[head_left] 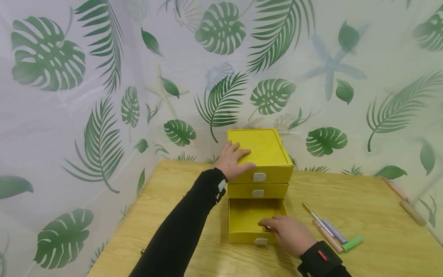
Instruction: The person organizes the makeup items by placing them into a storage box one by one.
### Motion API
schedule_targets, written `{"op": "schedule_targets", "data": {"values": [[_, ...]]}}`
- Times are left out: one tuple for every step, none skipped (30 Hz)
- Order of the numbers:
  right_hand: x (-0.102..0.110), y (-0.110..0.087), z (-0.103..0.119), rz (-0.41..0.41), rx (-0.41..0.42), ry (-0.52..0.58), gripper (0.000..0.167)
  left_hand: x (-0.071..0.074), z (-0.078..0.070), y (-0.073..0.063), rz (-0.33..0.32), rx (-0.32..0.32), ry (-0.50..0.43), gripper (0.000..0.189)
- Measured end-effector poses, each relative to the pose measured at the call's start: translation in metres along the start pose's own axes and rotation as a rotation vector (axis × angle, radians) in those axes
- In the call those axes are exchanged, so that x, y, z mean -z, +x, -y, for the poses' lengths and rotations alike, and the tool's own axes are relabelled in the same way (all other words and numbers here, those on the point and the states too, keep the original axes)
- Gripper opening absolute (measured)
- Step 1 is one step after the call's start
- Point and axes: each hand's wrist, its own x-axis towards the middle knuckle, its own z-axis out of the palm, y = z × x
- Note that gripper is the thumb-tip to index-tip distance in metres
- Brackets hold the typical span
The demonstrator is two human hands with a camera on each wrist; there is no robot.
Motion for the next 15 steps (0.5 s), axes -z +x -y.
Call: {"op": "schedule_targets", "data": {"values": [[-0.0003,-0.0005,0.0000,0.010,-0.005,-0.007,0.030,-0.0003,-0.0001,0.0001,0.000,0.000,-0.001,0.063],[-0.0007,-0.0012,0.0002,0.016,-0.009,-0.012,0.030,-0.0005,-0.0001,0.0001,0.000,0.001,-0.002,0.062],[-0.0012,-0.0018,0.0004,0.019,-0.013,-0.020,0.029,-0.0008,-0.0001,0.0002,0.002,0.001,-0.003,0.062],[-0.0016,-0.0022,0.0006,0.022,-0.018,-0.024,0.029,-0.0010,-0.0002,0.0003,0.002,0.001,-0.004,0.062],[-0.0021,-0.0023,0.0009,0.019,-0.022,-0.029,0.029,-0.0011,-0.0001,0.0004,0.004,0.002,-0.005,0.062],[-0.0026,-0.0025,0.0012,0.017,-0.025,-0.033,0.028,-0.0013,-0.0001,0.0005,0.005,0.001,-0.005,0.063],[-0.0029,-0.0025,0.0015,0.017,-0.028,-0.037,0.028,-0.0015,-0.0001,0.0006,0.006,0.000,-0.008,0.063],[-0.0034,-0.0026,0.0016,0.018,-0.030,-0.040,0.027,-0.0016,0.0001,0.0005,0.008,0.000,-0.008,0.063],[-0.0039,-0.0026,0.0017,0.019,-0.031,-0.044,0.027,-0.0017,0.0002,0.0004,0.009,0.000,-0.010,0.063],[-0.0044,-0.0024,0.0017,0.021,-0.034,-0.047,0.027,-0.0017,0.0003,0.0002,0.009,-0.002,-0.010,0.063],[-0.0050,-0.0022,0.0017,0.021,-0.035,-0.052,0.026,-0.0016,0.0005,0.0002,0.010,-0.003,-0.008,0.063],[-0.0055,-0.0019,0.0017,0.021,-0.037,-0.058,0.025,-0.0014,0.0006,0.0001,0.010,-0.006,-0.007,0.063],[-0.0061,-0.0014,0.0017,0.021,-0.039,-0.065,0.025,-0.0013,0.0006,0.0001,0.008,-0.007,-0.006,0.063],[-0.0067,-0.0010,0.0016,0.021,-0.042,-0.070,0.025,-0.0011,0.0008,0.0001,0.006,-0.009,-0.005,0.063],[-0.0073,-0.0006,0.0015,0.021,-0.047,-0.073,0.024,-0.0010,0.0008,0.0003,0.002,-0.011,-0.004,0.063]]}}
